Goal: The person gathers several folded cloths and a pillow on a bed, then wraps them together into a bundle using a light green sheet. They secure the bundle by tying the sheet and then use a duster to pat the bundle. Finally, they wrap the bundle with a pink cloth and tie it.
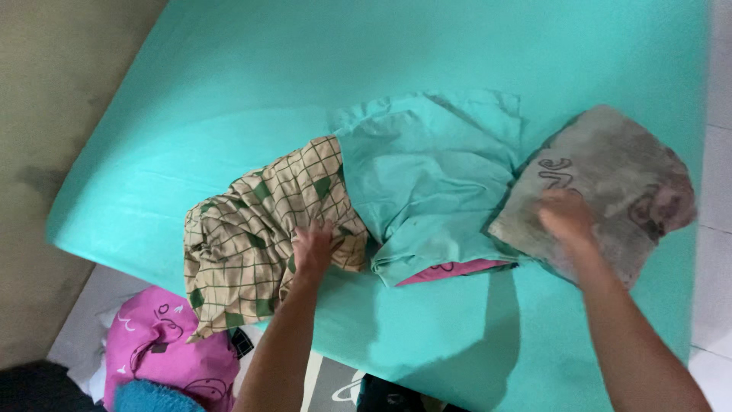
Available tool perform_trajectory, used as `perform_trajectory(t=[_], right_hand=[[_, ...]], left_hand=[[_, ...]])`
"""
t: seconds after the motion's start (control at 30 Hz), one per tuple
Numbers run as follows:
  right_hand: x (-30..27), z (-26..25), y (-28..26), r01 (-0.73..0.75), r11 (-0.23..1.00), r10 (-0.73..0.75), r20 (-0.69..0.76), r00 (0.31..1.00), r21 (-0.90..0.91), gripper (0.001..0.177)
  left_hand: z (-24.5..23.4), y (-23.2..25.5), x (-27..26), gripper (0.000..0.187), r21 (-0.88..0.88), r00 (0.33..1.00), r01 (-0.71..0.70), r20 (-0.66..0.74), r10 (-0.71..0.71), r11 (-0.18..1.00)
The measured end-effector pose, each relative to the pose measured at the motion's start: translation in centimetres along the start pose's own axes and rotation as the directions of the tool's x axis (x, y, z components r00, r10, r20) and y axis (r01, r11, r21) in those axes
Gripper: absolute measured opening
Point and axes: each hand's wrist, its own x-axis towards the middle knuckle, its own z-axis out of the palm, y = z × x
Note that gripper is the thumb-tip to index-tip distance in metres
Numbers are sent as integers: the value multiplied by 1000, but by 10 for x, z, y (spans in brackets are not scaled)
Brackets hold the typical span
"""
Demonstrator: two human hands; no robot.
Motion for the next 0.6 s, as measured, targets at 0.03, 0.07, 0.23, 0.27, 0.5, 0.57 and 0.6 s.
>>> perform_trajectory(t=[0.03, 0.07, 0.23, 0.27, 0.5, 0.57, 0.6], right_hand=[[-6, 37, -18, -145, 941, 93, 178, 980, 306, 40], [-13, 70, -38, -395, 819, 222, 403, 888, 417, 31], [-62, 175, -133, -172, 907, -159, 692, 704, 384, 37], [-63, 188, -150, -128, 908, -206, 690, 694, 400, 45], [-50, 222, -230, -300, 604, -359, 589, 724, 738, 77], [-53, 214, -228, -550, 442, -290, 693, 660, 708, 69], [-53, 204, -225, -600, 375, -258, 701, 665, 707, 65]], left_hand=[[-20, -7, 5, 56, -114, 997, 70, 32, -66, 991], [-41, -17, 10, 59, -224, 989, 141, 69, -129, 964], [-132, -112, 33, 62, -649, 956, -71, -261, -135, 757], [-141, -135, 38, 57, -694, 952, -116, -282, -119, 711], [-129, -224, 86, 45, -841, 906, -389, -423, 8, -375], [-113, -206, 110, 51, -777, 928, -357, -359, -99, -518], [-107, -191, 122, 52, -771, 940, -330, -318, -120, -544]])
